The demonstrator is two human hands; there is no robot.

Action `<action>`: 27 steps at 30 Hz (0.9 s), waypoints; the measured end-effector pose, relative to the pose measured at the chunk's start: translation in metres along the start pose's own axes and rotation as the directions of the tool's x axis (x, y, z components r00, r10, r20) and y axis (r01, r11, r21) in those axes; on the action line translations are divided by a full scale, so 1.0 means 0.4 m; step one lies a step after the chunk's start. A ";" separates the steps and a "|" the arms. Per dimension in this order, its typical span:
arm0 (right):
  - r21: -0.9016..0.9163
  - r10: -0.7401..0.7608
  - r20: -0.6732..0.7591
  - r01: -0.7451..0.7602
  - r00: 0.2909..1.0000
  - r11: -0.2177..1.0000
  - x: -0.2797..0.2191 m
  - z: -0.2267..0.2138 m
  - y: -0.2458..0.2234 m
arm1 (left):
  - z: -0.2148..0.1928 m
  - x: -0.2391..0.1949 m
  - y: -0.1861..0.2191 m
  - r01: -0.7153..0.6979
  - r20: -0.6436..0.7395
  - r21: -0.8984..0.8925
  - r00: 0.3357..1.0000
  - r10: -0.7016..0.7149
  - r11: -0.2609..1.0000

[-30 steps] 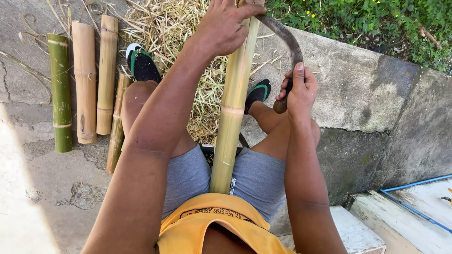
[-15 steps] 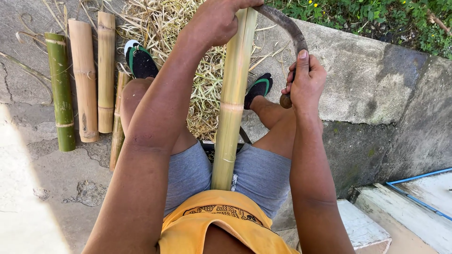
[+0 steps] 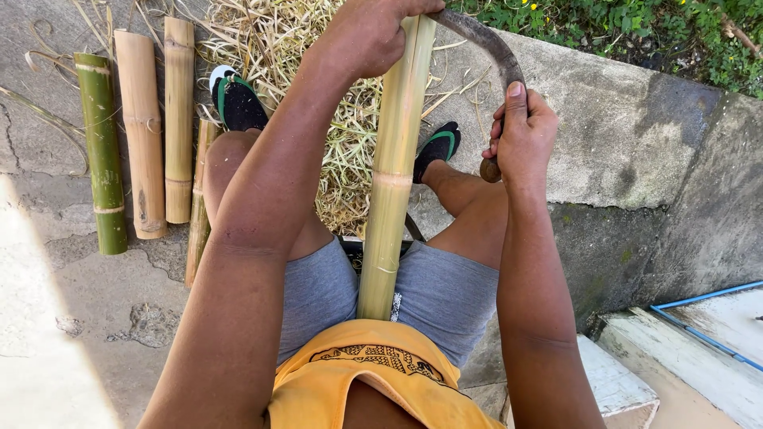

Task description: Scraping and shaving the outer green layer off bamboo poles using a curved knife.

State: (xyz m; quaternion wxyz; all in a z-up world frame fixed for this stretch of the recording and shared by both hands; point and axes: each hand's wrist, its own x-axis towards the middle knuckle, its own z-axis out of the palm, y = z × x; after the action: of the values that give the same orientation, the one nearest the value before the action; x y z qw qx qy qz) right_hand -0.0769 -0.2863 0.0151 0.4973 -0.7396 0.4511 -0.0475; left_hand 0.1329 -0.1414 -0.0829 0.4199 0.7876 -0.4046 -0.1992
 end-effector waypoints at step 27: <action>-0.559 -0.347 0.163 0.376 0.924 0.739 -0.204 -0.098 0.112 | -0.031 -0.230 0.037 0.417 -0.063 -0.212 0.897 -0.438 0.884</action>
State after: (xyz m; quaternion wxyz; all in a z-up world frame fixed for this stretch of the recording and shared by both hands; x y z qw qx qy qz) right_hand -0.1732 -0.2595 0.0306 0.2397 -0.9296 0.2796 0.0147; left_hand 0.0797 -0.0658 -0.0661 0.4614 0.8226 -0.1760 -0.2818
